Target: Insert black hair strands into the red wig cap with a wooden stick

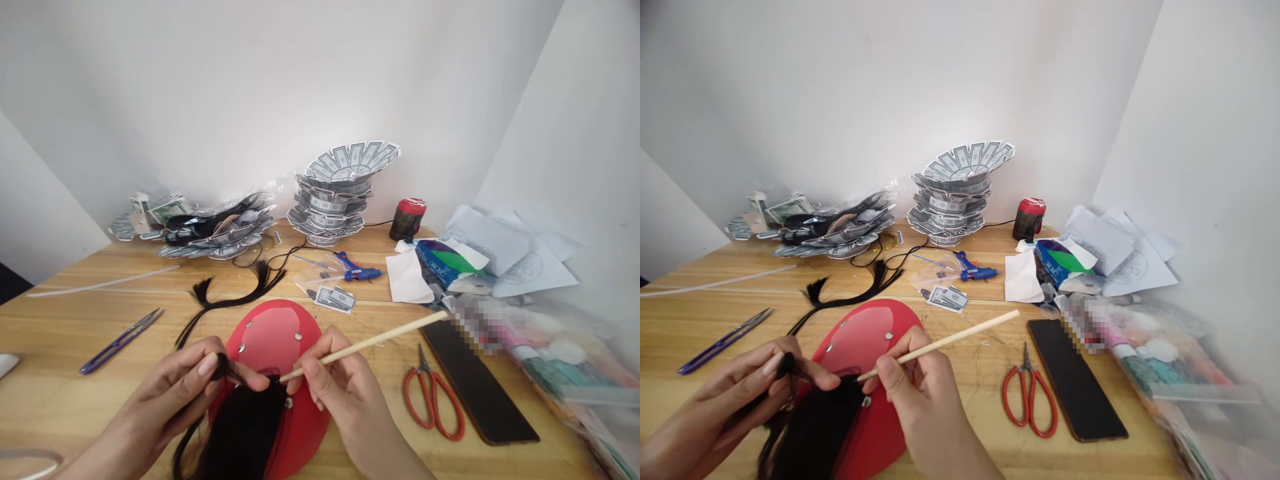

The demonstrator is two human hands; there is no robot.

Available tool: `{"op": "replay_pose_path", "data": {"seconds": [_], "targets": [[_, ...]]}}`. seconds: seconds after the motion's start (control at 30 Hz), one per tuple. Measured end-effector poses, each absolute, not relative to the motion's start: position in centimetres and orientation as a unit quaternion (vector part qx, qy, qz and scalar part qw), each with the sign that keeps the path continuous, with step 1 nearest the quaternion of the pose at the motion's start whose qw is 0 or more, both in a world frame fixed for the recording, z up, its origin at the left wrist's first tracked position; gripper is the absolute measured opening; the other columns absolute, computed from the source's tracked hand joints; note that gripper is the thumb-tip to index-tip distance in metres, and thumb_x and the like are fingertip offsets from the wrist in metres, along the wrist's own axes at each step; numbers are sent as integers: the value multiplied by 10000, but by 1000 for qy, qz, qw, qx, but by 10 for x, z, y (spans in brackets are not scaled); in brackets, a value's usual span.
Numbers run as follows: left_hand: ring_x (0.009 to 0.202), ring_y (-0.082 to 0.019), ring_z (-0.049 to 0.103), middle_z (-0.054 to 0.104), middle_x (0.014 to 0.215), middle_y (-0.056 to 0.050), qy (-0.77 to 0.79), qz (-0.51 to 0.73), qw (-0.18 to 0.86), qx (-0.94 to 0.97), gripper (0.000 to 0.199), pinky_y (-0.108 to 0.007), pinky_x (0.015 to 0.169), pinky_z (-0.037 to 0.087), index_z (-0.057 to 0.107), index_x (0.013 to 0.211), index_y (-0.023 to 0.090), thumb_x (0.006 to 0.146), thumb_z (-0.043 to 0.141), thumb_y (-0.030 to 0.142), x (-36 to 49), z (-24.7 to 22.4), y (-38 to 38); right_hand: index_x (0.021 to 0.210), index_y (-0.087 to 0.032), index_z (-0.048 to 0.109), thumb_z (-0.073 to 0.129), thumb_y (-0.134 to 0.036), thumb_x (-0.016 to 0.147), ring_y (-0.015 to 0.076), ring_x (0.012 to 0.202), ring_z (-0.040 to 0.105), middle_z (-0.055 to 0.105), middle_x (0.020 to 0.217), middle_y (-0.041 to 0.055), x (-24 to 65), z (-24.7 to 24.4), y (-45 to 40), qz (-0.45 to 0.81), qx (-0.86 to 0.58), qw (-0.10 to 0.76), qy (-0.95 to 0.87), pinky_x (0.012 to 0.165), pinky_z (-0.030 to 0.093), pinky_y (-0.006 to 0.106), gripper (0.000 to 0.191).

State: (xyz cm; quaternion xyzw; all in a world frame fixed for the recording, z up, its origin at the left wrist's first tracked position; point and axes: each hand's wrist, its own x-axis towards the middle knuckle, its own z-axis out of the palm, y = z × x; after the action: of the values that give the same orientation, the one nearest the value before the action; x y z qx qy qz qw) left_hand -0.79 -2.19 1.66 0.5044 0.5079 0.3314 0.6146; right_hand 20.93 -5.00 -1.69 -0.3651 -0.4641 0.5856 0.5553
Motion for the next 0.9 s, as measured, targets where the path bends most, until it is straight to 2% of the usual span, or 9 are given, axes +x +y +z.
{"op": "replay_pose_path", "data": {"seconds": [0.1,0.27,0.33,0.47,0.63,0.9], "targets": [[688,-75,591,703,704,46,484,348,639,486,326,-61,658,482,730,733,220,700,828,530,-13,9,-15,797,-206,551,635,-506,910,96,555,449,716,714,15,209,-17,-48,594,-355,561,-454,558,338,247,331],[824,-111,648,701,715,39,478,351,651,474,337,-64,711,496,752,755,216,698,824,541,-10,8,-13,796,-195,551,638,-509,906,84,528,442,722,705,26,209,-19,-47,600,-352,562,-447,541,341,232,344],[782,-86,631,684,698,53,483,369,640,471,340,-45,704,478,749,734,222,695,823,551,-6,11,-17,794,-198,543,633,-511,907,89,539,459,722,707,30,210,-20,-47,601,-352,561,-447,543,350,230,345],[601,-35,516,664,661,72,497,374,625,471,382,-13,577,419,732,702,220,683,813,593,0,16,-22,781,-207,528,643,-536,889,98,533,473,711,673,25,210,-20,-46,609,-345,562,-441,518,344,224,366],[685,-57,591,689,676,58,486,361,641,471,415,-43,630,439,720,673,212,669,808,617,2,19,-21,757,-204,531,654,-564,869,82,504,442,670,637,1,208,-18,-44,609,-352,566,-429,491,309,216,397],[728,-98,609,725,751,8,479,338,625,516,434,-95,653,455,763,704,215,722,746,649,0,17,-19,755,-199,523,626,-621,859,76,514,438,629,628,-15,208,-13,-47,589,-397,544,-447,503,324,214,447]]}}
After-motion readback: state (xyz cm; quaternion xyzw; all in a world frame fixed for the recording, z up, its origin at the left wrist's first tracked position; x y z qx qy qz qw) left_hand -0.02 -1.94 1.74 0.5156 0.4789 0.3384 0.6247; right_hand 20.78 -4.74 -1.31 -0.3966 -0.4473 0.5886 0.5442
